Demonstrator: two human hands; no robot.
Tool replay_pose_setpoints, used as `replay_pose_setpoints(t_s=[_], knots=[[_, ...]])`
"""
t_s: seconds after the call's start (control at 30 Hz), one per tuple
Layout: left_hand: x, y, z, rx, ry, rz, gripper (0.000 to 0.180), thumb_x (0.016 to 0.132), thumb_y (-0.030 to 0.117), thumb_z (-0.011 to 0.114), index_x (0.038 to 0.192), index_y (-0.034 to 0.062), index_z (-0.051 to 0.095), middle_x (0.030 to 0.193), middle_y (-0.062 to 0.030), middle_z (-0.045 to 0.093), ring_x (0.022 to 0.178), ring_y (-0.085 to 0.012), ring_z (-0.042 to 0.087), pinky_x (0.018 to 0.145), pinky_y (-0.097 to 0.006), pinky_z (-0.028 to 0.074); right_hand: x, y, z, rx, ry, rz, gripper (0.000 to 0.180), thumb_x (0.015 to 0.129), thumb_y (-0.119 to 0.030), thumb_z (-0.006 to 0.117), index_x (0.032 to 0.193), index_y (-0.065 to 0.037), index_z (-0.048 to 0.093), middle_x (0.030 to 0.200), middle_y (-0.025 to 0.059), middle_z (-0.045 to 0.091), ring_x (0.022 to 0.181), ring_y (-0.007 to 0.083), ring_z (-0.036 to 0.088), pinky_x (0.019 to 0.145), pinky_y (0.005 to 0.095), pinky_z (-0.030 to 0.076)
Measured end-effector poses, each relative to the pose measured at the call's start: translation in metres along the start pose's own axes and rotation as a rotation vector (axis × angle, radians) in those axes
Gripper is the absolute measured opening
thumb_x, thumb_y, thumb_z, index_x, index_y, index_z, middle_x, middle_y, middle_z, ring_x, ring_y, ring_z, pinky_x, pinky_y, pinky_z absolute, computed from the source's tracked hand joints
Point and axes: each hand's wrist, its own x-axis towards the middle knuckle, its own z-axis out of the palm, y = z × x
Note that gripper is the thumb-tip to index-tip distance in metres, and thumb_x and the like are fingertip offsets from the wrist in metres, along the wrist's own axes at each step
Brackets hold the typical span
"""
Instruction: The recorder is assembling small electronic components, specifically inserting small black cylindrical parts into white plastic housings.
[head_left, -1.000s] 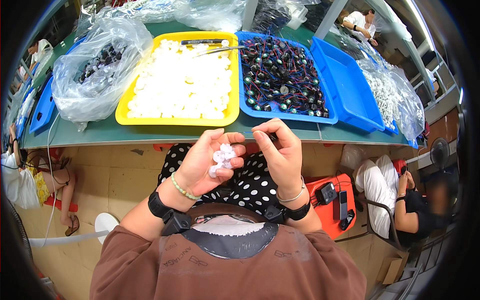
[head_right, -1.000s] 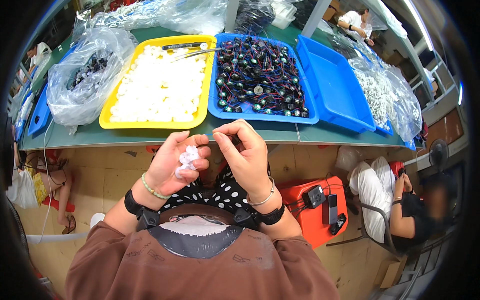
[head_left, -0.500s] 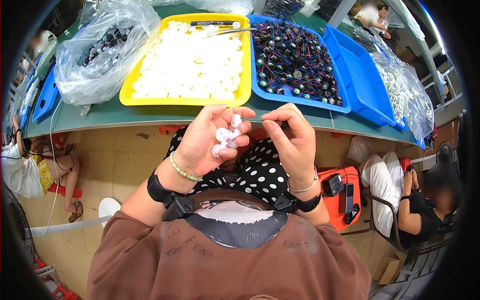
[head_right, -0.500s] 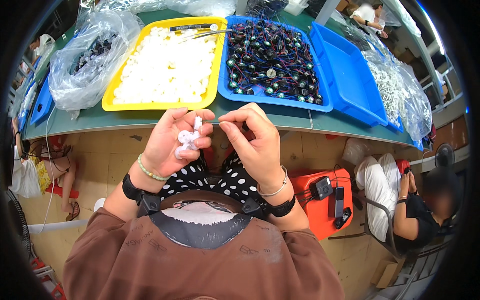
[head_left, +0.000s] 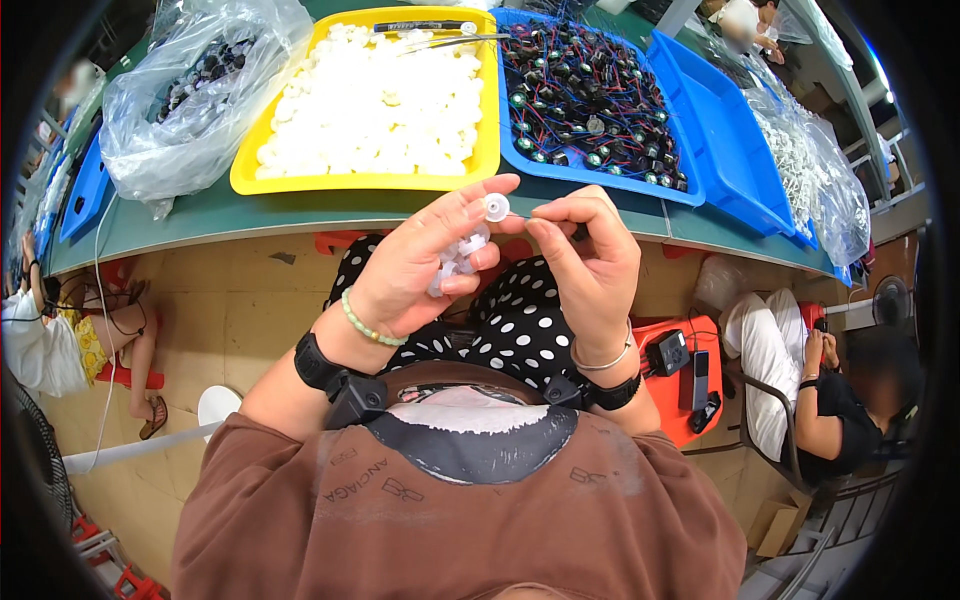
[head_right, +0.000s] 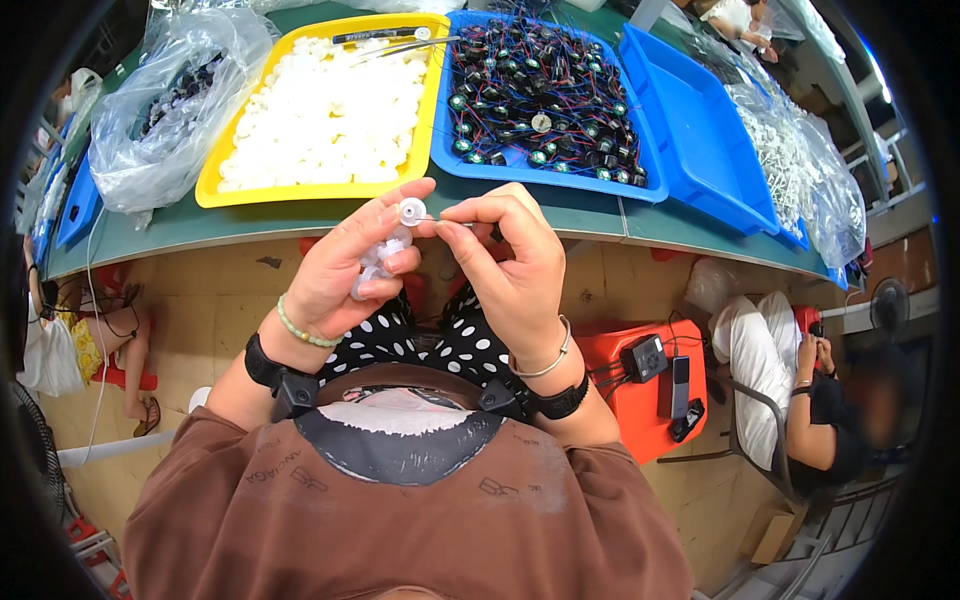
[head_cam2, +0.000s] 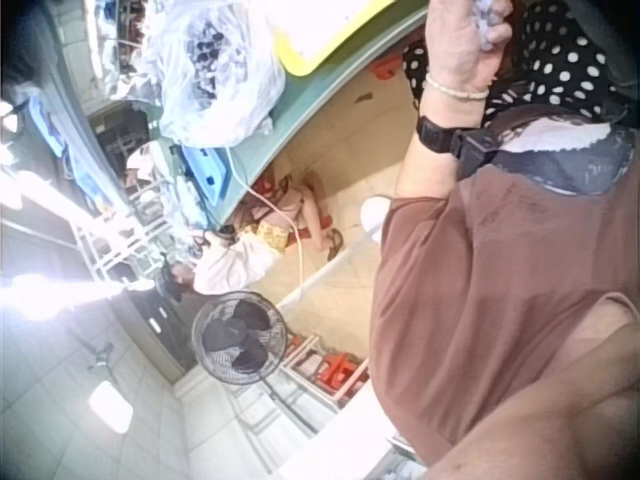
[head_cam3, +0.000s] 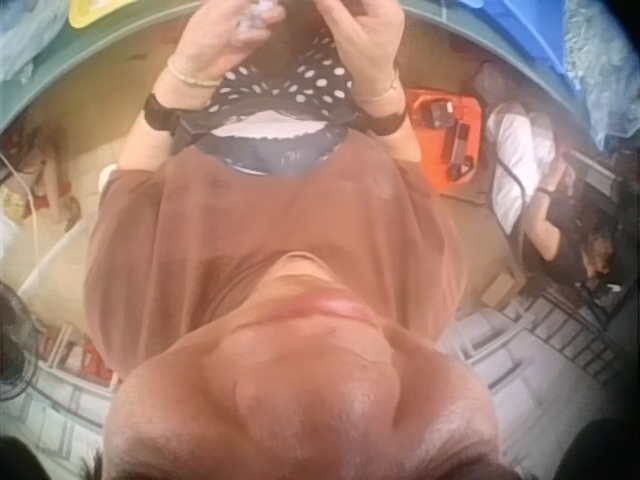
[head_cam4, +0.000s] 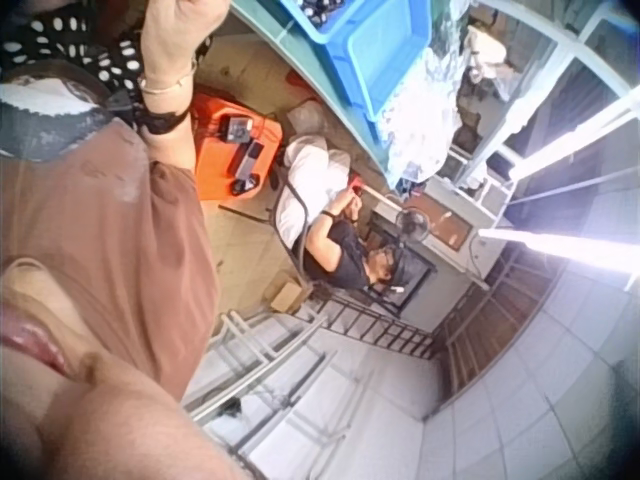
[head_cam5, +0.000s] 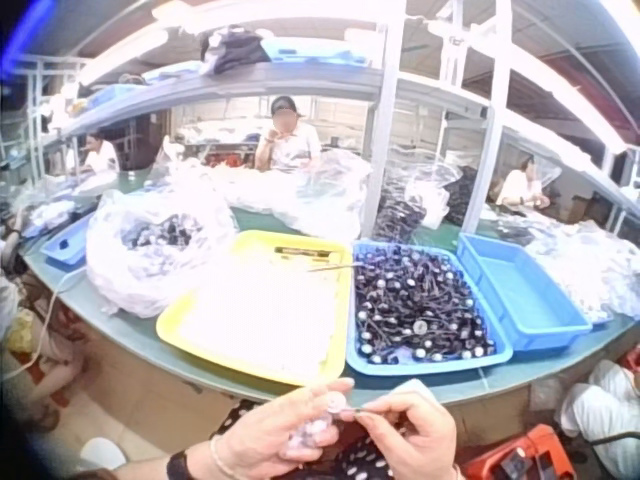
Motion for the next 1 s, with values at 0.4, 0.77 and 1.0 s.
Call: replay_pose_setpoints(t_s=[0.4, 0.77, 1.0], knots=[[0.002, -0.004, -0.003, 0.003, -0.007, 0.004, 0.032, 0.093, 0.019, 0.057, 0.123, 0.0094, 0.050, 0.098, -0.0044, 0.061, 0.068, -0.0025, 0.047, 0.044, -0.011, 0.035, -0.003, -0.003, 0.001, -0.131, 0.120, 0.004, 0.010, 0.076, 0.001, 0.071, 0.083, -0.003, 0.065, 0.073, -0.0014, 0.052, 0.058, 0.0028, 0.041, 0.049, 0.0174, 0.032], [0.005, -0.008, -0.005, 0.061, 0.037, 0.058, 0.032, 0.093, 0.015, 0.057, 0.123, 0.0057, 0.052, 0.111, -0.0023, 0.059, 0.064, 0.0003, 0.040, 0.044, -0.010, 0.031, -0.003, -0.004, 0.008, -0.046, 0.121, 0.020, 0.011, 0.076, 0.002, 0.070, 0.085, -0.002, 0.065, 0.103, 0.0079, 0.064, 0.055, 0.0001, 0.041, 0.048, 0.0158, 0.034], [0.005, -0.011, -0.007, 0.077, 0.042, 0.054, 0.034, 0.093, 0.013, 0.056, 0.125, 0.0056, 0.050, 0.097, 0.0035, 0.054, 0.065, -0.0001, 0.040, 0.040, -0.009, 0.031, -0.004, -0.005, 0.011, -0.039, 0.126, 0.015, 0.010, 0.077, 0.000, 0.069, 0.086, -0.003, 0.065, 0.097, 0.0072, 0.067, 0.059, 0.0043, 0.048, 0.052, 0.0183, 0.040]])
